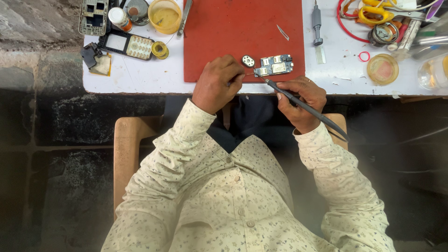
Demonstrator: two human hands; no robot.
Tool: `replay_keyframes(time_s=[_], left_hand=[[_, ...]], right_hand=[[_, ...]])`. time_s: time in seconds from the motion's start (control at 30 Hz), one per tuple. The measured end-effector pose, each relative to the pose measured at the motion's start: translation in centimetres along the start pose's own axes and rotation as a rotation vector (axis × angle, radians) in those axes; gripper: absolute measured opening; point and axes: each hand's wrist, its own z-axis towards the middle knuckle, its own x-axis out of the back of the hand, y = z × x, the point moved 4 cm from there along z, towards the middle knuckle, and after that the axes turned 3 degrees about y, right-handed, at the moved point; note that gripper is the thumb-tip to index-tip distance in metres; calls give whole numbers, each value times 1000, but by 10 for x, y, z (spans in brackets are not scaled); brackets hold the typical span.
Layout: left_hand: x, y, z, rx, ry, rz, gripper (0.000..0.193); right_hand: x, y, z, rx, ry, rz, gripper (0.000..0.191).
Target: The person sits at a repair bench and uses a soldering iron to work on a small circuit board placed on a red mat, holding the board with one hand while applying the iron with the other. They then pick up a phone housing, fit the board and a white component into it, and press the parts together by hand.
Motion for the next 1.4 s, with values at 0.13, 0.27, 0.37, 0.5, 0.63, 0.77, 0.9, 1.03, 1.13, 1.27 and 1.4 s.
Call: replay_keyframes(time_s=[0.13, 0.27, 0.37, 0.5, 0.63, 0.77, 0.9, 1.03, 1.13, 1.27, 1.4], left_hand=[[-1, -1, 0, 7, 2, 5, 5], [-1, -1, -1, -4, 9, 5, 5], [-2, -2, 0, -4, 5, 3, 6], [-2, -1, 0, -9, 4, 14, 5], [-2, -2, 0, -18, -3, 17, 5], [-2, -2, 0, -24, 0, 12, 5], [-3, -2, 0, -24, 2, 23, 4], [-3, -2, 0, -23, -6, 25, 5], [-4, -2, 1, -16, -16, 34, 5], [-4, -1, 1, -20, -14, 33, 5], [-4, -1, 1, -26, -16, 31, 5]], right_hand=[[0, 1, 0, 20, -2, -8, 16], [0, 1, 1, 17, -5, -12, 16], [0, 0, 0, 19, -2, -9, 15], [0, 1, 1, 23, -6, -12, 16], [0, 1, 1, 26, -7, -15, 16], [1, 2, 0, 23, -14, -14, 17], [1, 2, 0, 30, -7, -27, 18], [1, 3, 0, 34, -2, -33, 19], [1, 5, -1, 22, 0, -21, 19], [1, 5, -1, -3, -2, 2, 19], [1, 3, -1, 13, 0, -9, 18]])
